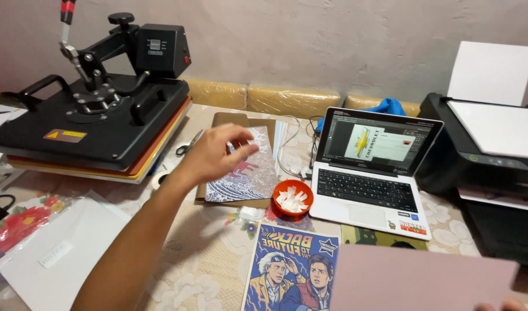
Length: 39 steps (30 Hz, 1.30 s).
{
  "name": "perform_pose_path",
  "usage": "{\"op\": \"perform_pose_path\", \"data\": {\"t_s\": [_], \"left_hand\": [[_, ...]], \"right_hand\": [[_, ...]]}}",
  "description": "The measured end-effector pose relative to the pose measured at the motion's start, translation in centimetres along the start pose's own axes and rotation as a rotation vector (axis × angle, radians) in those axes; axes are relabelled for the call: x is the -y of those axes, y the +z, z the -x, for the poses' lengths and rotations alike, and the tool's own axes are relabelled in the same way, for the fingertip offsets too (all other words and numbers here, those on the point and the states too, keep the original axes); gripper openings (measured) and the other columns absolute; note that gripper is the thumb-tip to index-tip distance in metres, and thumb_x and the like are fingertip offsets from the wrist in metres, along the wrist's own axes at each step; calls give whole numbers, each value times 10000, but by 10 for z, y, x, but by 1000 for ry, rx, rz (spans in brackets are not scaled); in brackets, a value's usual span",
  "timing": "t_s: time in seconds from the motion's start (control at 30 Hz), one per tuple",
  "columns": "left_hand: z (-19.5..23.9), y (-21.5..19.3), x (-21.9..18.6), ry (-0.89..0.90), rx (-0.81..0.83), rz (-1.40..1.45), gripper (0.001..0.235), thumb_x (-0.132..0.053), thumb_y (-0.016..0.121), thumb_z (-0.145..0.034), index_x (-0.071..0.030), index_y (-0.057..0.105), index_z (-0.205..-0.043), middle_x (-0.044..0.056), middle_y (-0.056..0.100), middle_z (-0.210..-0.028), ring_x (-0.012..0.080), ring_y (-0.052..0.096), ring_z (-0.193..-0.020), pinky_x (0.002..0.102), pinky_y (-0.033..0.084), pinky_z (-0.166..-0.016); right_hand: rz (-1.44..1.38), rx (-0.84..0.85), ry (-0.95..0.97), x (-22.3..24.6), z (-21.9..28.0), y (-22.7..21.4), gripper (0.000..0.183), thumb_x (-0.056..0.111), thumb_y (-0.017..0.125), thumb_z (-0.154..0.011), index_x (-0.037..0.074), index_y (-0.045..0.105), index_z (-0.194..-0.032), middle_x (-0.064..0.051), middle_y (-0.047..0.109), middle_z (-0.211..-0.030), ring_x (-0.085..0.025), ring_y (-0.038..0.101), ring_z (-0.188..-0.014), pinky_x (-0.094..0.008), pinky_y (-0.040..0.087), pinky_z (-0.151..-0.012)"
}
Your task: The person is preparing a sheet of paper by applying small pieces of adhesive tape to its corners, likely for heat transfer printing.
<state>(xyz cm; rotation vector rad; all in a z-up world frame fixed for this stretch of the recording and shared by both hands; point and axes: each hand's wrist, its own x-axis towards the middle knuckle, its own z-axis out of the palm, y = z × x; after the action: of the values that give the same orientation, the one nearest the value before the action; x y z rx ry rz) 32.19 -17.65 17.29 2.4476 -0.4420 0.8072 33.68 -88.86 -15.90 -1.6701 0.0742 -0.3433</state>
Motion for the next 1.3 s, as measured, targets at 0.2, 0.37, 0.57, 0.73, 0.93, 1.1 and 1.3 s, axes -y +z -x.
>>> {"op": "perform_pose_path", "data": {"t_s": [0.2,0.37,0.57,0.73,0.93,1.1,1.3], "left_hand": [[85,65,-88,-279,522,873,724,-624,504,-1034,-39,726,-1397,163,849,-1254,249,838,-1127,320,731,-883],[150,106,-118,-494,396,1205,472,-182,819,-993,11,755,-1419,62,852,-1235,140,775,-1043,297,629,-920],[181,119,-98,-783,-18,1254,194,-39,814,-1026,40,837,-1202,-4,682,-711,65,606,-654,240,523,-635],[173,68,-107,-843,-212,1196,268,-53,779,-1015,82,802,-1246,231,897,-951,244,804,-807,372,651,-747],[160,-1,-112,-191,-312,906,524,-185,872,-935,-6,716,-1403,190,811,-1369,303,700,-1353,446,547,-1195],[152,0,-85,-319,-232,888,937,-542,795,-888,-75,459,-1628,161,550,-1727,296,483,-1670,489,397,-1397],[194,58,-72,-615,-49,1487,960,-513,749,-956,61,446,-1664,263,738,-1523,350,787,-1231,466,667,-956]], "right_hand": [[-308,-118,127,179,70,142,263,148,742,-1108,15,730,-1335,-196,784,-1159,-266,735,-976,-364,603,-885],[-430,-21,323,217,71,186,232,150,709,-1096,13,732,-1282,-110,786,-1246,-151,716,-1259,-300,532,-1264],[-523,186,408,194,79,193,244,40,730,-1077,-71,761,-1292,-178,758,-1060,-243,694,-961,-366,561,-846],[-212,586,286,222,108,192,223,24,868,-933,-127,888,-1096,-232,871,-893,-316,771,-770,-472,674,-710],[-24,509,-537,305,122,207,114,91,845,-938,36,904,-1019,-117,887,-1015,-211,837,-932,-326,690,-841],[50,339,-1078,329,100,223,131,-20,721,-1031,75,793,-1084,-164,819,-1253,-337,824,-1221,-423,673,-1129],[56,426,-993,288,86,243,272,-138,655,-983,66,834,-1007,-230,706,-1450,-442,623,-1530,-459,713,-1154]]}}
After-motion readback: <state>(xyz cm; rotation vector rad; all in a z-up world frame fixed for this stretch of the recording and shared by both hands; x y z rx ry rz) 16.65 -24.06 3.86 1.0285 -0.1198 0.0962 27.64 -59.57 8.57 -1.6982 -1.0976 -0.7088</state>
